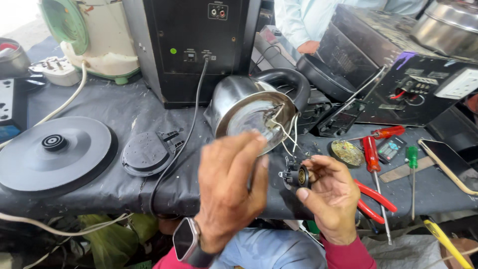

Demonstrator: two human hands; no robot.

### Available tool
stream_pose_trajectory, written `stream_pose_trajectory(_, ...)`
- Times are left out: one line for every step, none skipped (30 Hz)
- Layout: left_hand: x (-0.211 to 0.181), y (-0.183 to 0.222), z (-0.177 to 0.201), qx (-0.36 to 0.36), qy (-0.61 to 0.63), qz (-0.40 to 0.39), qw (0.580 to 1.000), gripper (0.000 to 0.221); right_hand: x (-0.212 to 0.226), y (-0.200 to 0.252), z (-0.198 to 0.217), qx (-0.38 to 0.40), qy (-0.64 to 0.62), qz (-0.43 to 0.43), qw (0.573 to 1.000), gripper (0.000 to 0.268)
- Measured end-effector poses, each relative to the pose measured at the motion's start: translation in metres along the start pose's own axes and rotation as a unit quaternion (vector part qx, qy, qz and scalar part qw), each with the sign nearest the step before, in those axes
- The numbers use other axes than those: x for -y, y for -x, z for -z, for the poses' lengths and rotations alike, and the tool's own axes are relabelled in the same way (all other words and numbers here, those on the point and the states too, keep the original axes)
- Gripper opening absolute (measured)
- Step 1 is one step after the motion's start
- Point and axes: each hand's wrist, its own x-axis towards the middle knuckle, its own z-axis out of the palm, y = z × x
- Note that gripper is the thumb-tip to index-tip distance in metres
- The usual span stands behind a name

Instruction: The person repairs a stainless steel electric kettle by removing the base, stripping wires, and using pliers and a screwdriver to adjust the internal heating element and wiring. The person repeatedly manipulates the wires and components at the kettle's base throughout the clip.

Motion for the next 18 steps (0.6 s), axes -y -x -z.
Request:
stream_pose_trajectory(-0.002,0.008,-0.001,0.039,0.075,0.045,0.995,0.033,-0.001,0.004,-0.006,0.002,0.031,0.008,0.999,0.063)
stream_pose_trajectory(-0.001,0.012,-0.003,0.070,0.130,0.087,0.985,0.043,-0.001,0.007,-0.011,-0.002,0.032,0.006,0.999,0.065)
stream_pose_trajectory(0.000,0.017,-0.005,0.100,0.184,0.129,0.969,0.054,-0.001,0.009,-0.015,-0.005,0.034,0.005,0.999,0.066)
stream_pose_trajectory(0.003,0.020,-0.006,0.127,0.236,0.168,0.949,0.066,-0.002,0.009,-0.019,-0.007,0.034,0.005,0.999,0.067)
stream_pose_trajectory(0.006,0.020,-0.006,0.150,0.274,0.202,0.928,0.063,-0.002,0.008,-0.024,-0.004,0.055,0.017,0.998,0.067)
stream_pose_trajectory(0.012,0.020,-0.006,0.172,0.311,0.234,0.905,0.061,-0.003,0.007,-0.029,-0.001,0.075,0.031,0.997,0.067)
stream_pose_trajectory(0.017,0.018,-0.007,0.194,0.346,0.265,0.879,0.059,-0.004,0.005,-0.034,0.001,0.094,0.046,0.994,0.068)
stream_pose_trajectory(0.021,0.017,-0.007,0.201,0.335,0.276,0.878,0.055,-0.004,0.004,-0.039,0.008,0.111,0.049,0.993,0.068)
stream_pose_trajectory(0.025,0.015,-0.008,0.209,0.324,0.287,0.877,0.051,-0.004,0.002,-0.043,0.015,0.127,0.053,0.990,0.069)
stream_pose_trajectory(0.029,0.012,-0.008,0.217,0.313,0.296,0.876,0.047,-0.004,-0.002,-0.047,0.021,0.144,0.060,0.987,0.070)
stream_pose_trajectory(0.032,0.011,-0.008,0.211,0.309,0.280,0.884,0.045,-0.004,-0.005,-0.051,0.026,0.163,0.080,0.983,0.069)
stream_pose_trajectory(0.036,0.010,-0.009,0.208,0.308,0.264,0.890,0.044,-0.004,-0.007,-0.054,0.027,0.183,0.099,0.978,0.069)
stream_pose_trajectory(0.039,0.010,-0.010,0.205,0.306,0.249,0.896,0.042,-0.005,-0.009,-0.055,0.028,0.204,0.117,0.972,0.068)
stream_pose_trajectory(0.042,0.010,-0.012,0.197,0.317,0.244,0.895,0.042,-0.005,-0.011,-0.055,0.022,0.208,0.090,0.974,0.065)
stream_pose_trajectory(0.046,0.010,-0.013,0.188,0.329,0.240,0.894,0.042,-0.005,-0.014,-0.055,0.016,0.212,0.064,0.975,0.062)
stream_pose_trajectory(0.048,0.010,-0.014,0.179,0.340,0.237,0.892,0.041,-0.006,-0.017,-0.055,0.011,0.216,0.037,0.976,0.059)
stream_pose_trajectory(0.049,0.011,-0.015,0.180,0.345,0.242,0.889,0.042,-0.007,-0.020,-0.055,0.005,0.205,0.009,0.979,0.054)
stream_pose_trajectory(0.049,0.011,-0.016,0.180,0.350,0.248,0.885,0.043,-0.008,-0.024,-0.055,0.001,0.193,-0.019,0.981,0.050)
